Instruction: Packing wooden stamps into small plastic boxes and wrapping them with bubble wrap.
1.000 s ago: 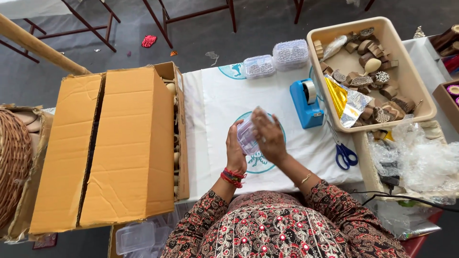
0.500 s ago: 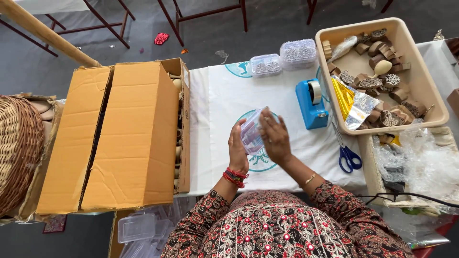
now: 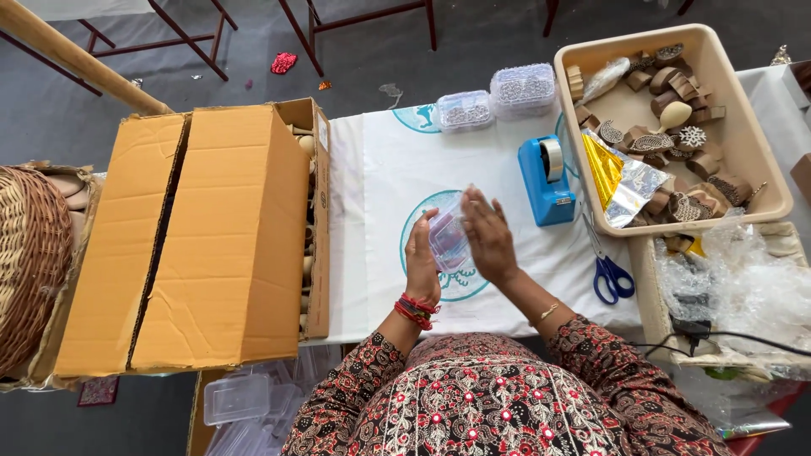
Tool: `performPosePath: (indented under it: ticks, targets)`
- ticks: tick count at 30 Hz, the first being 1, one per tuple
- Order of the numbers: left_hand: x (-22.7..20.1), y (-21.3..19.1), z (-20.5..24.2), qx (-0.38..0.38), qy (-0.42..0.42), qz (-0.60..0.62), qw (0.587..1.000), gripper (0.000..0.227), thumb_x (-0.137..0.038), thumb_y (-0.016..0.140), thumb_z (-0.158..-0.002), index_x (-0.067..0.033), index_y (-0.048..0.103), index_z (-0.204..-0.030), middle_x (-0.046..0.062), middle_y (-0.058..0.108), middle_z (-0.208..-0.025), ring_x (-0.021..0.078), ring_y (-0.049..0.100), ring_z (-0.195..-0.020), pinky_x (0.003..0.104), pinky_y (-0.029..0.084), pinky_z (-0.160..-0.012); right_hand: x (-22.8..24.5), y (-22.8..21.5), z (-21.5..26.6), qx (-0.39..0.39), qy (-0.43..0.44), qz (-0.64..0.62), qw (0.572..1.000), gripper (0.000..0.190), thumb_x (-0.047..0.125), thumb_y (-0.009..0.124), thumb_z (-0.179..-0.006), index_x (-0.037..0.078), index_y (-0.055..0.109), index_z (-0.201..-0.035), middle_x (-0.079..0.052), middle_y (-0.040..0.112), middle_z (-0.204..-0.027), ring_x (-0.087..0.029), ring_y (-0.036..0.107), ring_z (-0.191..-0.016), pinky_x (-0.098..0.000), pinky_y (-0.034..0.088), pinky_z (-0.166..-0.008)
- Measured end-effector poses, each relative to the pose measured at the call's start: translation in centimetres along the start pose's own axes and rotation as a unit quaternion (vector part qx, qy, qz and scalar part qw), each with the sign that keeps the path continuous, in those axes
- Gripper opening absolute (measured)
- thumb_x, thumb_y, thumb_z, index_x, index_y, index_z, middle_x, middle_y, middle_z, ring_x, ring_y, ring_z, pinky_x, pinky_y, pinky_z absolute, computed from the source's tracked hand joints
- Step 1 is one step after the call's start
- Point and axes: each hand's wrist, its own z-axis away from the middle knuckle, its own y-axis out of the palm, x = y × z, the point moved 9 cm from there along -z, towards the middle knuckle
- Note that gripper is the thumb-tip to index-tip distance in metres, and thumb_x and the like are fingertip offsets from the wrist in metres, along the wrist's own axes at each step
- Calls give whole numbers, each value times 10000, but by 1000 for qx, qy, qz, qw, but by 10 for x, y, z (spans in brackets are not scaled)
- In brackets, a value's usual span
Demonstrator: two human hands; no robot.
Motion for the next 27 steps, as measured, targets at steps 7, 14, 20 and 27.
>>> performPosePath:
  ticks: [7, 14, 20, 27]
  targets:
    - [-3, 1, -15, 21, 40, 52, 998, 546, -496, 457, -1067, -67, 564, -1388, 140, 641, -1331, 241, 637, -1205, 351, 562, -1000, 43, 18, 24, 40, -136, 15, 990, 470, 161, 452, -1083, 21, 451, -1532, -184, 444, -1592, -284, 366, -1530, -454, 195, -1290]
    - [-19, 12, 5, -1, 19, 28, 999, 556, -503, 450, -995, -114, 542, -1381, 113, 629, -1325, 225, 650, -1182, 390, 602, -906, 4, -10, 10, 17, -81, 38, 996, 444, 143, 479, -1075, 6, 512, -1495, -173, 511, -1557, -235, 424, -1508, -440, 229, -1275]
    - [4, -7, -7, -11, 84, 37, 996, 545, -465, 486, -1076, -37, 575, -1400, 129, 607, -1374, 218, 596, -1253, 349, 494, -1063, 46, 3, 13, 8, -91, 11, 996, 457, 173, 486, -1066, 13, 513, -1494, -184, 495, -1562, -257, 405, -1509, -436, 218, -1268]
    - [-16, -1, 8, -34, 54, 59, 996, 554, -486, 463, -1035, -90, 554, -1412, 124, 652, -1307, 238, 626, -1206, 359, 520, -1024, 33, 9, 30, 52, -223, 22, 973, 423, 190, 480, -1095, 35, 526, -1486, -153, 503, -1566, -249, 411, -1498, -453, 208, -1276]
